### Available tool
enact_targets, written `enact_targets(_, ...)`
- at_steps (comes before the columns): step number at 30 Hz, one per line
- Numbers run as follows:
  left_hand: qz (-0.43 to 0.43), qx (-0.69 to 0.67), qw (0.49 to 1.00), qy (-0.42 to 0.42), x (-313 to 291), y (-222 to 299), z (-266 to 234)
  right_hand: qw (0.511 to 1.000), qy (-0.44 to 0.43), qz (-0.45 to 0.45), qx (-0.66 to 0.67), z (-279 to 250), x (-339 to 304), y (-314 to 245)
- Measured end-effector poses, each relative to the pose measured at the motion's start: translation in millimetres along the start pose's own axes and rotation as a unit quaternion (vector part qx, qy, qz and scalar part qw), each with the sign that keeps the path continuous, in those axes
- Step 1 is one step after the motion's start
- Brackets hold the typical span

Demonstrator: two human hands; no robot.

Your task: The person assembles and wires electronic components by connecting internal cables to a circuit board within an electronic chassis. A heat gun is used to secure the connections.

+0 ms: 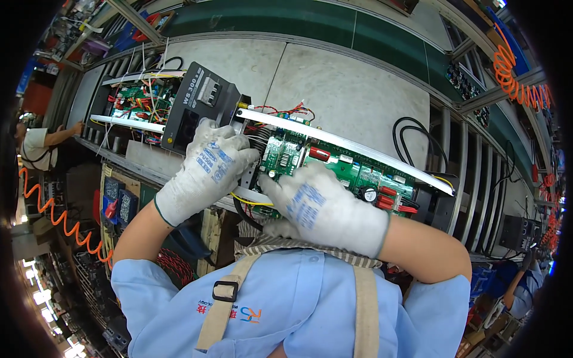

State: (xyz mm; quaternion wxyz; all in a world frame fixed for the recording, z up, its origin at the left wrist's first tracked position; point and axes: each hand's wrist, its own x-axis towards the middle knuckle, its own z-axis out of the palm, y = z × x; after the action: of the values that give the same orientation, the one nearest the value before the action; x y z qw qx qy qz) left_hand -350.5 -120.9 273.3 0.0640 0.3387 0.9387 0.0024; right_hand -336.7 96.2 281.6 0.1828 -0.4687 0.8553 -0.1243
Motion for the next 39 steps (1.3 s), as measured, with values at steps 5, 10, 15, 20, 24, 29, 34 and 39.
enact_targets(5, 0.065, 0.061, 0.994, -0.067, 10, 4, -8, 0.982, 0.171, -0.033, 0.077, 19, -41, 2)
enact_targets(10, 0.087, 0.055, 0.989, -0.104, 16, -1, -4, 0.971, 0.212, -0.027, 0.108, 30, -44, 6)
enact_targets(15, 0.084, 0.023, 0.994, -0.058, 13, -8, 3, 0.97, 0.217, -0.023, 0.109, 25, -42, 2)
enact_targets(20, 0.025, 0.014, 0.991, -0.133, 24, -2, 1, 0.969, 0.204, -0.02, 0.135, 31, -39, 4)
enact_targets(24, -0.005, 0.075, 0.982, -0.175, 26, -3, -2, 0.968, 0.213, -0.025, 0.127, 32, -38, 2)
enact_targets(29, -0.005, -0.033, 0.999, 0.033, 9, -12, 4, 0.959, 0.242, -0.046, 0.136, 38, -46, 0)
enact_targets(34, -0.128, 0.152, 0.969, -0.146, 30, 4, 5, 0.951, 0.267, -0.097, 0.123, 42, -45, -1)
enact_targets(39, -0.134, 0.173, 0.949, -0.228, 56, -10, 25, 0.957, 0.261, -0.084, 0.088, 45, -46, 0)
